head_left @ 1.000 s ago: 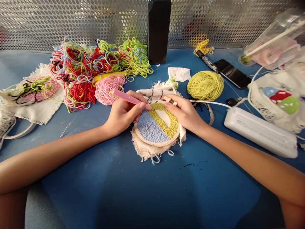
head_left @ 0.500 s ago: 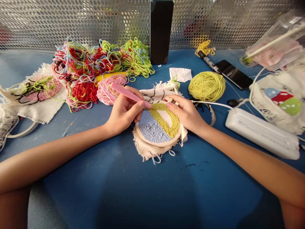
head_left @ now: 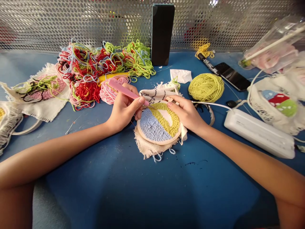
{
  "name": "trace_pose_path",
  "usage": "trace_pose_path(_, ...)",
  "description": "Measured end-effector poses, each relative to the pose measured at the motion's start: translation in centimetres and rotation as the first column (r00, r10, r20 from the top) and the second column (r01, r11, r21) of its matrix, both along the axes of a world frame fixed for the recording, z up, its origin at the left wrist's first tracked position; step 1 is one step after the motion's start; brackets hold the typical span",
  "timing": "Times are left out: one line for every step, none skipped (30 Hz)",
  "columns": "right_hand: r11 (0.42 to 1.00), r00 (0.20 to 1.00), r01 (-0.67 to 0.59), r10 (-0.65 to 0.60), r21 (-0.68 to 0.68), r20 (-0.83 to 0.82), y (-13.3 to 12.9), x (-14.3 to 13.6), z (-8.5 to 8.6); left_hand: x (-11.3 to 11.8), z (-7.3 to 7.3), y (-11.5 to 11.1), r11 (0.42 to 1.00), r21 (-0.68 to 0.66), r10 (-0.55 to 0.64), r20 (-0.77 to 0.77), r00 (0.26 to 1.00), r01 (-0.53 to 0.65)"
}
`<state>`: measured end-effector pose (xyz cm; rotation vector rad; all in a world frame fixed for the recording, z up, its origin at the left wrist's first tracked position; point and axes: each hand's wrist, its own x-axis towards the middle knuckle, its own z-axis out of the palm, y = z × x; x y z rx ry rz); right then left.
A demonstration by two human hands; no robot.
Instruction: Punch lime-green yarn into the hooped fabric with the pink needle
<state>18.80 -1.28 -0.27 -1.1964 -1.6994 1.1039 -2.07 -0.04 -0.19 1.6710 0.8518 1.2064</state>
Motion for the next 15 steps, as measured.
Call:
trace_pose_path(1.0,1.0,-0.003,0.003,-0.006,-0.002,0.0,0.0,0.01,0.0,0.01,0.0,1.0,-0.003,-0.008,0.018,1.0,0.008)
trace_pose_path(1.0,1.0,-0.006,0.006,-0.01,-0.006,-0.01,-0.01,0.02,0.02,0.03,-0.02,1.0,-0.009,-0.02,0.036,0.999,0.02)
trace_pose_path(1.0,1.0,-0.009,0.009,-0.014,-0.01,-0.02,-0.02,0.03,0.04,0.07,-0.04,0.999,-0.017,-0.033,0.052,0.998,0.034)
trace_pose_path(1.0,1.0,-0.011,0.01,-0.018,-0.014,-0.03,-0.03,0.04,0.07,0.12,-0.08,0.999,-0.028,-0.045,0.064,0.997,0.046)
trace_pose_path(1.0,1.0,-0.011,0.011,-0.023,-0.016,-0.04,-0.04,0.05,0.1,0.17,-0.13,0.998,-0.036,-0.054,0.075,0.996,0.056)
trace_pose_path(1.0,1.0,-0.01,0.009,-0.028,-0.017,-0.05,-0.06,0.06,0.14,0.23,-0.19,0.997,-0.039,-0.06,0.083,0.995,0.063)
trace_pose_path(0.999,1.0,-0.007,0.006,-0.032,-0.017,-0.06,-0.07,0.06,0.18,0.27,-0.25,0.997,-0.039,-0.063,0.088,0.994,0.067)
trace_pose_path(0.999,1.0,-0.006,0.005,-0.036,-0.015,-0.07,-0.08,0.07,0.21,0.3,-0.31,0.997,-0.034,-0.065,0.095,0.993,0.069)
trace_pose_path(0.999,1.0,-0.005,0.004,-0.038,-0.014,-0.08,-0.09,0.07,0.22,0.31,-0.37,0.997,-0.025,-0.066,0.1,0.993,0.069)
trace_pose_path(0.999,1.0,-0.004,0.003,-0.036,-0.013,-0.09,-0.1,0.08,0.21,0.31,-0.42,0.998,-0.015,-0.067,0.099,0.993,0.068)
trace_pose_path(0.999,1.0,-0.003,0.002,-0.035,-0.013,-0.1,-0.11,0.09,0.19,0.29,-0.48,0.998,-0.001,-0.065,0.092,0.994,0.065)
trace_pose_path(0.999,1.0,-0.002,0.002,-0.033,-0.014,-0.1,-0.12,0.1,0.14,0.26,-0.53,0.998,0.018,-0.06,0.077,0.995,0.059)
trace_pose_path(0.999,1.0,-0.002,0.002,-0.034,-0.016,-0.09,-0.14,0.11,0.08,0.22,-0.57,0.998,0.042,-0.054,0.051,0.997,0.052)
trace_pose_path(0.999,1.0,-0.001,0.0,-0.037,-0.019,-0.09,-0.16,0.12,0.01,0.19,-0.62,0.997,0.069,-0.047,0.016,0.999,0.046)
trace_pose_path(0.999,1.0,0.003,-0.003,-0.041,-0.022,-0.08,-0.17,0.14,-0.05,0.16,-0.65,0.994,0.097,-0.041,-0.025,0.999,0.043)
